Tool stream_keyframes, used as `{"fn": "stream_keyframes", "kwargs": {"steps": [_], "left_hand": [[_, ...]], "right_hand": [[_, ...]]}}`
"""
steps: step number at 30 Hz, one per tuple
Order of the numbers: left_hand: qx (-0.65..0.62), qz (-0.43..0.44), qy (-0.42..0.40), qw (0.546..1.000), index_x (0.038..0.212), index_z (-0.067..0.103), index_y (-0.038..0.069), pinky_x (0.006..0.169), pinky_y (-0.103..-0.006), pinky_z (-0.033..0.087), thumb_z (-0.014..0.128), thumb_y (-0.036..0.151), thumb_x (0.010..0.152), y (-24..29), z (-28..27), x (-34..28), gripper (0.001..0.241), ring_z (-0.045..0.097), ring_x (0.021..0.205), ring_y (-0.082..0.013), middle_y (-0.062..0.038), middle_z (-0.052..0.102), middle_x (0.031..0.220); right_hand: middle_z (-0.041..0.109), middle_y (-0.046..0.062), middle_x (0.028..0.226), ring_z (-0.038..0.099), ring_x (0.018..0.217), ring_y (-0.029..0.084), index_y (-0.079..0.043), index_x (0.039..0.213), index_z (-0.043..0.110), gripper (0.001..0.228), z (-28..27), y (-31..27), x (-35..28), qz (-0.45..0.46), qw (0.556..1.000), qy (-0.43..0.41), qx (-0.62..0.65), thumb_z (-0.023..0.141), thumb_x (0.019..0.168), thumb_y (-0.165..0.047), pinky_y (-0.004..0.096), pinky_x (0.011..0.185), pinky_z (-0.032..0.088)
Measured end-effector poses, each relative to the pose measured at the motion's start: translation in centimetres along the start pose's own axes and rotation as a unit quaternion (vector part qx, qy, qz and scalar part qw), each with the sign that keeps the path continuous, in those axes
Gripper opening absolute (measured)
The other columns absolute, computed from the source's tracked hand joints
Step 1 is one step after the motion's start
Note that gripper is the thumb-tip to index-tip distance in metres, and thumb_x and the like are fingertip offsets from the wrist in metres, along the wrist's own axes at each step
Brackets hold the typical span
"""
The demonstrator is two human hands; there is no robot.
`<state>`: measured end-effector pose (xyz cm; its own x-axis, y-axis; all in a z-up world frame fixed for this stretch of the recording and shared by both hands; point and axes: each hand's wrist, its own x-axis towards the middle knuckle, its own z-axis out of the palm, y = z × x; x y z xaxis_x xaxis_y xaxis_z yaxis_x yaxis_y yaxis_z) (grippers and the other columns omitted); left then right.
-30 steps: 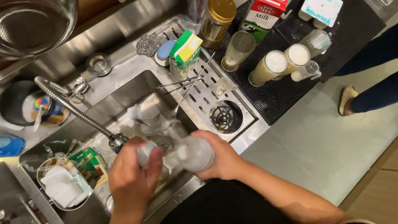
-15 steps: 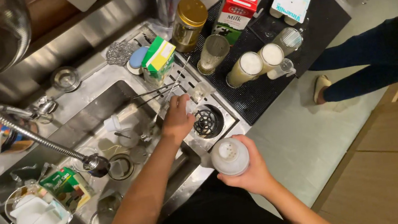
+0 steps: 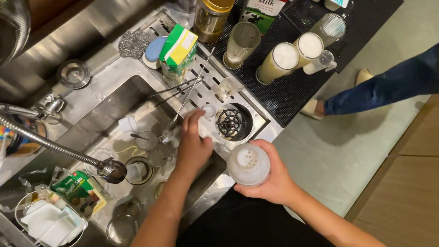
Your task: Preparing several milk-based drinks by measuring ingredients, using a shaker bottle, and stirring.
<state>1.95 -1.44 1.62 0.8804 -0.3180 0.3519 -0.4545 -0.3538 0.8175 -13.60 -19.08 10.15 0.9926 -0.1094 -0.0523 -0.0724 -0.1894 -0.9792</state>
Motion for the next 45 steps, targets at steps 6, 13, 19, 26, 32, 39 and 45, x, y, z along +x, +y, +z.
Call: {"fn": "stream_keyframes", "kwargs": {"steps": [6,13,19,26,32,39,45], "left_hand": [[-0.284,-0.169,-0.208,0.920,0.153,0.031,0.012,0.113,-0.0391,0.037,0.081,0.010,0.068,4.8,-6.4,-7.0,0.099,0.046,0.139,-0.0256,-0.014,0.048,0.150],[-0.126,-0.267,0.020,0.955,0.122,0.065,0.004,0.094,-0.0362,0.055,0.095,0.020,0.060,4.5,-8.5,-12.6,0.071,0.071,0.107,-0.0208,-0.008,0.073,0.117],[-0.096,-0.324,0.114,0.934,0.115,0.066,0.001,0.086,-0.0335,0.058,0.096,0.023,0.060,3.8,-11.2,-17.2,0.066,0.072,0.095,-0.0181,-0.008,0.075,0.107],[-0.068,-0.387,0.113,0.912,0.110,0.067,0.002,0.084,-0.0336,0.057,0.096,0.020,0.058,4.0,-12.6,-19.2,0.062,0.073,0.092,-0.0170,-0.007,0.076,0.102],[-0.074,-0.372,0.115,0.918,0.108,0.068,0.002,0.082,-0.0336,0.058,0.096,0.020,0.057,5.3,-12.8,-18.8,0.061,0.073,0.088,-0.0171,-0.007,0.077,0.099],[-0.091,-0.408,0.111,0.902,0.108,0.069,0.002,0.083,-0.0332,0.058,0.097,0.020,0.057,5.2,-12.6,-18.5,0.061,0.073,0.089,-0.0164,-0.007,0.077,0.100],[-0.106,-0.385,0.111,0.910,0.109,0.069,0.001,0.084,-0.0330,0.058,0.097,0.020,0.056,5.2,-12.6,-18.4,0.062,0.073,0.090,-0.0159,-0.007,0.077,0.101]], "right_hand": [[0.057,0.011,0.135,0.058,0.127,0.020,-0.008,0.148,0.031,0.104,5.6,-1.9,3.4,-0.041,0.996,-0.074,0.038,0.098,0.068,-0.016,0.038,0.109,0.049],[0.053,0.011,0.139,0.052,0.130,0.022,-0.006,0.147,0.043,0.085,7.5,-1.8,6.4,-0.056,0.965,-0.233,0.106,0.089,0.075,-0.017,0.036,0.111,0.045],[0.056,0.003,0.070,0.047,0.055,0.016,-0.003,0.096,0.066,0.019,1.8,11.6,12.4,0.323,0.909,0.186,0.184,0.076,0.088,-0.017,0.034,0.052,0.040],[0.066,0.012,0.103,0.056,0.078,0.025,0.002,0.117,0.067,0.058,1.5,16.4,19.4,0.471,0.831,0.249,0.159,0.089,0.077,-0.034,0.046,0.065,0.047],[0.060,0.023,0.138,0.063,0.119,0.038,0.015,0.134,0.051,0.091,1.7,17.2,20.8,0.444,0.838,0.261,0.183,0.094,0.068,-0.032,0.063,0.104,0.043],[0.066,0.018,0.122,0.064,0.101,0.031,0.013,0.123,0.062,0.080,2.6,15.1,20.7,0.456,0.841,0.270,0.110,0.094,0.066,-0.032,0.058,0.091,0.052],[0.064,0.014,0.097,0.053,0.076,0.026,0.006,0.107,0.070,0.058,2.6,15.8,20.1,0.425,0.864,0.251,0.101,0.093,0.069,-0.030,0.046,0.063,0.042]]}}
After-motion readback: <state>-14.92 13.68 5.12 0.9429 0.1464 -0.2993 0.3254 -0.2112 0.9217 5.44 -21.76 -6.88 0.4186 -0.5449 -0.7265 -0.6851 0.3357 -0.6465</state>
